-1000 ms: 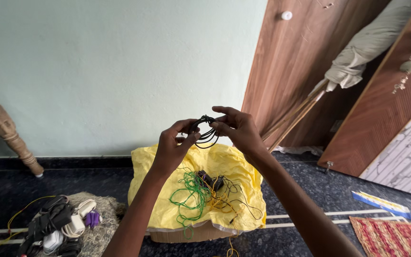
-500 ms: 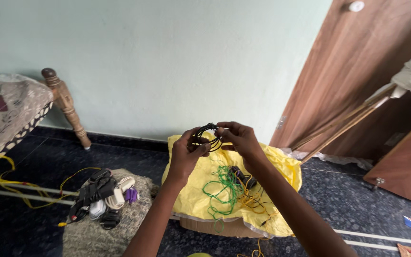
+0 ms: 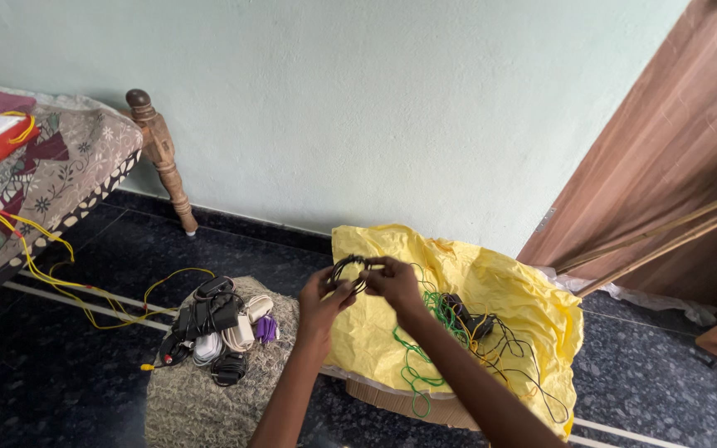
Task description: The person untangles and coils various colored cables and wires on a yellow cloth placed on the floor. They handle a purple adapter, a black cable, and a green cable, wrapping each into neat loops and placing them aside.
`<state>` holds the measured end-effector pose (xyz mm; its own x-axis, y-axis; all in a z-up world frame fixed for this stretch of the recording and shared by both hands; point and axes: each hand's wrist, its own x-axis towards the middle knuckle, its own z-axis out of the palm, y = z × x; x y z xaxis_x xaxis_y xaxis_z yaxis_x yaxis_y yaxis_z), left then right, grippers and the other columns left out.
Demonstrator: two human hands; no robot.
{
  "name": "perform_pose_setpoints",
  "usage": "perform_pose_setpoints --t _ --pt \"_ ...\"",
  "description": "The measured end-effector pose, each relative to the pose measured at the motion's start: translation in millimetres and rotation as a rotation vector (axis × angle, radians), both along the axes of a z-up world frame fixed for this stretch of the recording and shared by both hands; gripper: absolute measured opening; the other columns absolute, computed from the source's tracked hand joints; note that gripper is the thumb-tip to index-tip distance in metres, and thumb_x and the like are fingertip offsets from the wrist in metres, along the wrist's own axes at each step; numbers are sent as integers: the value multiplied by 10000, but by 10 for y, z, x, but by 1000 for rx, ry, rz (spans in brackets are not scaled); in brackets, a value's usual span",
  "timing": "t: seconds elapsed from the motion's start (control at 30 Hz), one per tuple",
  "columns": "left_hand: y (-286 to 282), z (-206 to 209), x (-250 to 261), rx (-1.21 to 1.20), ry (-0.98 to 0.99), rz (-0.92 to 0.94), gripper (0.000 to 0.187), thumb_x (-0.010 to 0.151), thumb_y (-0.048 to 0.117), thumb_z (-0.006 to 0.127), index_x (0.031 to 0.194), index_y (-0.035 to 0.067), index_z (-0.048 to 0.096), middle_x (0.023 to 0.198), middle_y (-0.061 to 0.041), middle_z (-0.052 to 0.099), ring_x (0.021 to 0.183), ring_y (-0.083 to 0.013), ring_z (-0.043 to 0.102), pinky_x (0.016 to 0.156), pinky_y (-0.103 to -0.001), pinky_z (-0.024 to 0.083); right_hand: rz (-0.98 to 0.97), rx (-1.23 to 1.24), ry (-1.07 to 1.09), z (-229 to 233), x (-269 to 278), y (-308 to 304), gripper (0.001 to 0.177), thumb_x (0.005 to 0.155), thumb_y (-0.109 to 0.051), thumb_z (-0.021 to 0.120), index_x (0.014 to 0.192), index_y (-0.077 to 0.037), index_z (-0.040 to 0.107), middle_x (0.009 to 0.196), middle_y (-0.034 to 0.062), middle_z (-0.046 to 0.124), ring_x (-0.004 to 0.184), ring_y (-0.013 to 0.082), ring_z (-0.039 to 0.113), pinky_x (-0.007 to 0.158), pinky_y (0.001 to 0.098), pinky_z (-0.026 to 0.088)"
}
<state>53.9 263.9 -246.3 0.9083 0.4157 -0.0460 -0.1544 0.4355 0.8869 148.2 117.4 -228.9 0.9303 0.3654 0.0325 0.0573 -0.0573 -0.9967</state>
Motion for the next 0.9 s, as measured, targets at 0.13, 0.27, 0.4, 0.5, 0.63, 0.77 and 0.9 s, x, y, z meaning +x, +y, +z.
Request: perform_pose_setpoints --t 0.13,0.27,0.4,0.5,0.63,0.77,0.9 --pt "243 -494 -220 -120 96 27 464 875 100 733 1301 -2 581 1042 -95 735 922 -168 759 826 -315 633 -36 30 147 -604 -189 313 348 885 -47 756 1208 24 645 878 129 735 743 170 715 673 293 626" --pt "559 -1060 -381 -201 198 110 435 891 77 723 1306 29 604 1021 -120 728 862 -190 725 776 -344 643 -59 21 257 -1095 -387 701 382 876 -34 761 1192 16 554 863 136 733 723 181 713 628 320 606" --pt "865 -1621 -590 -230 207 217 357 921 44 698 1270 4 636 1019 -111 737 839 -160 707 723 -304 614 79 16 296 -1479 -532 1044 380 896 -27 740 1241 8 585 978 144 730 785 184 710 642 311 607" --pt "1048 -1934 -683 -263 217 305 340 931 30 691 1262 -6 622 1007 -108 716 807 -160 692 689 -297 600 178 -26 331 -1618 -659 1270 478 896 -12 698 1343 -63 536 1111 136 703 866 190 699 661 308 607" --pt "1131 -2272 -792 -267 262 431 330 923 14 689 1247 -8 632 1026 -104 725 805 -157 685 685 -302 589 282 -70 311 -1823 -811 1467 628 898 -27 680 1476 -116 448 1247 108 694 966 177 703 687 304 625" --pt "1177 -2540 -891 -267 330 535 342 920 -12 706 1255 -21 636 1088 -125 700 861 -183 675 734 -308 593 382 -65 299 -2065 -944 1566 681 935 -55 670 1557 -108 396 1315 130 686 1006 181 688 693 293 608" --pt "1309 -2618 -948 -294 372 630 395 914 -39 675 1299 6 599 1168 -143 667 971 -203 693 796 -318 606 397 -172 340 -2021 -1120 1626 706 959 -69 635 1590 -154 331 1443 97 598 1114 169 665 755 277 598"
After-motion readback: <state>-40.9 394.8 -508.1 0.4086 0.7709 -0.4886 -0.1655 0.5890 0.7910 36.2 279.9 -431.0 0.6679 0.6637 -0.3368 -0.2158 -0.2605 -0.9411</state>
